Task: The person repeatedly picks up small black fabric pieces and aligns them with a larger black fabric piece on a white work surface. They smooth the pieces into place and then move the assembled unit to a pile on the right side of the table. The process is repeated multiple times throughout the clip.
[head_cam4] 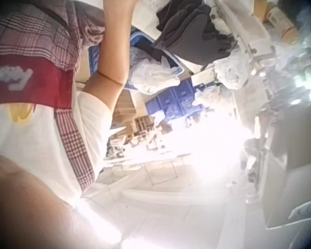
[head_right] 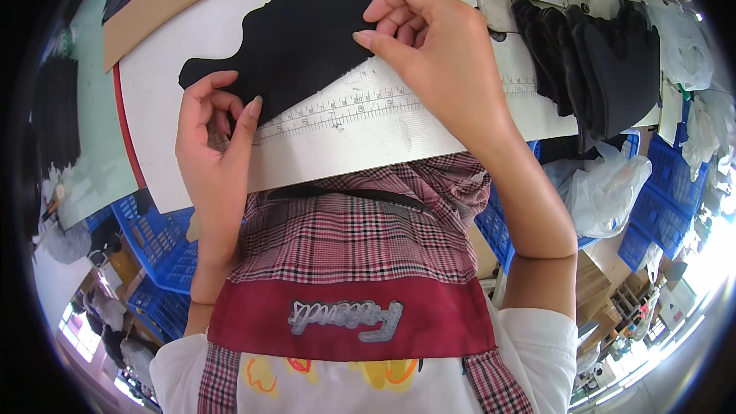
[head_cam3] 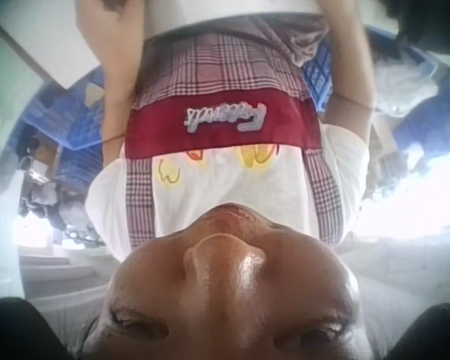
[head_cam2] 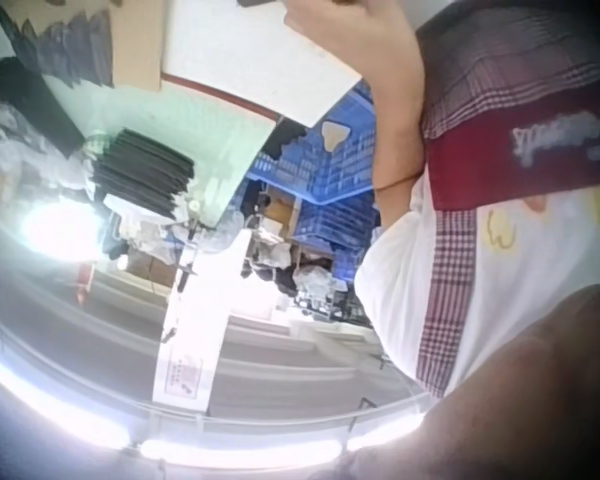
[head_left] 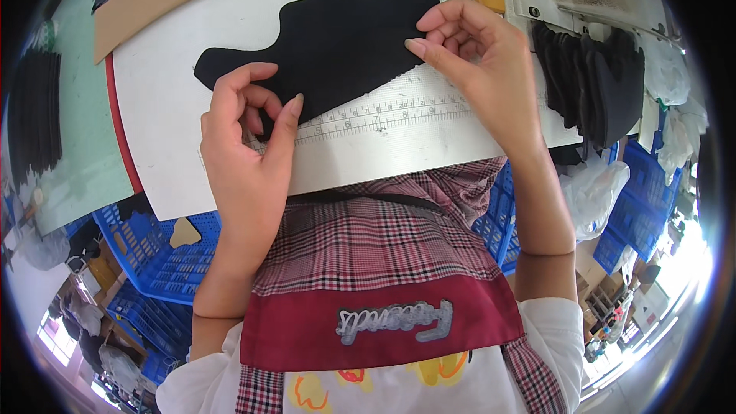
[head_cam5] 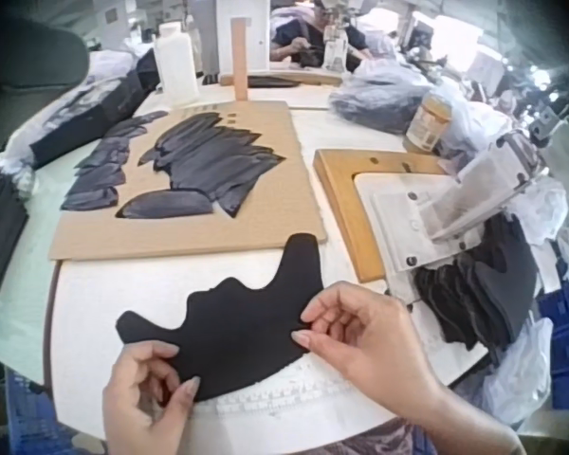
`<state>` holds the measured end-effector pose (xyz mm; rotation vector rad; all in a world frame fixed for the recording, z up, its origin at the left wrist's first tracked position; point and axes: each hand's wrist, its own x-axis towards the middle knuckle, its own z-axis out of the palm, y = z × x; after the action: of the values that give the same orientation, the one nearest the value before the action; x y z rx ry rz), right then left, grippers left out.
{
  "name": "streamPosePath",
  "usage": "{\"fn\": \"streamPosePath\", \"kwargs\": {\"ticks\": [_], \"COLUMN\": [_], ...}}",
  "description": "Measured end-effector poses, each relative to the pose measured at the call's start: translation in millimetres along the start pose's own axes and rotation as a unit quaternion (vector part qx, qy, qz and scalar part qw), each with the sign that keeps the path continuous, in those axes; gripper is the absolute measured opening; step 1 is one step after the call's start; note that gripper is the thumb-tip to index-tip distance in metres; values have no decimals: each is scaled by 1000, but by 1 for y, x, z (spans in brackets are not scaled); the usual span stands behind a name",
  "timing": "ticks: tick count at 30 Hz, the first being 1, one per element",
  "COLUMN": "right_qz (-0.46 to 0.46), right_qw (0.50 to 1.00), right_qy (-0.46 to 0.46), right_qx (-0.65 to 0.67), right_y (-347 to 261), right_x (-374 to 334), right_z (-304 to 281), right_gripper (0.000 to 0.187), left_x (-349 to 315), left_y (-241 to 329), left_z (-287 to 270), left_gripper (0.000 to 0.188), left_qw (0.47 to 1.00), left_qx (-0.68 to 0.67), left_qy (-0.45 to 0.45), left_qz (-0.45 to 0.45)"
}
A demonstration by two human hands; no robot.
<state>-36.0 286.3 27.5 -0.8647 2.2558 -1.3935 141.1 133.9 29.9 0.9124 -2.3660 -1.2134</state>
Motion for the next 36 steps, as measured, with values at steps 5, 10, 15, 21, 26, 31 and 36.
{"fn": "streamPosePath", "kwargs": {"ticks": [5, 10, 15, 21, 26, 31, 36], "right_qz": [-4, 6, -47, -25, -36, -240, -157], "right_qw": [1000, 998, 991, 992, 988, 935, 902], "right_qy": [1, 0, 15, 6, 63, -135, 40], "right_qx": [-24, -55, -121, -123, -134, -224, -400], "right_y": [-2, -5, -3, -4, -2, -35, 6], "right_x": [0, -1, 0, 1, -9, -64, -52], "right_z": [0, 0, 1, 2, 14, 83, 25], "right_gripper": [16, 18, 23, 25, 25, 80, 72], "left_x": [0, -1, 1, -5, -24, -29, -26], "left_y": [1, 1, -2, 9, -27, -42, -27], "left_z": [1, 2, 1, 31, -20, -20, -20], "left_gripper": [32, 34, 53, 88, 103, 105, 106], "left_qw": [1000, 999, 954, 924, 906, 902, 904], "left_qx": [14, 31, 235, 199, 290, 301, 279], "left_qy": [5, 6, 54, -169, -176, -156, -171], "left_qz": [-3, 2, 176, 279, 253, 266, 274]}}
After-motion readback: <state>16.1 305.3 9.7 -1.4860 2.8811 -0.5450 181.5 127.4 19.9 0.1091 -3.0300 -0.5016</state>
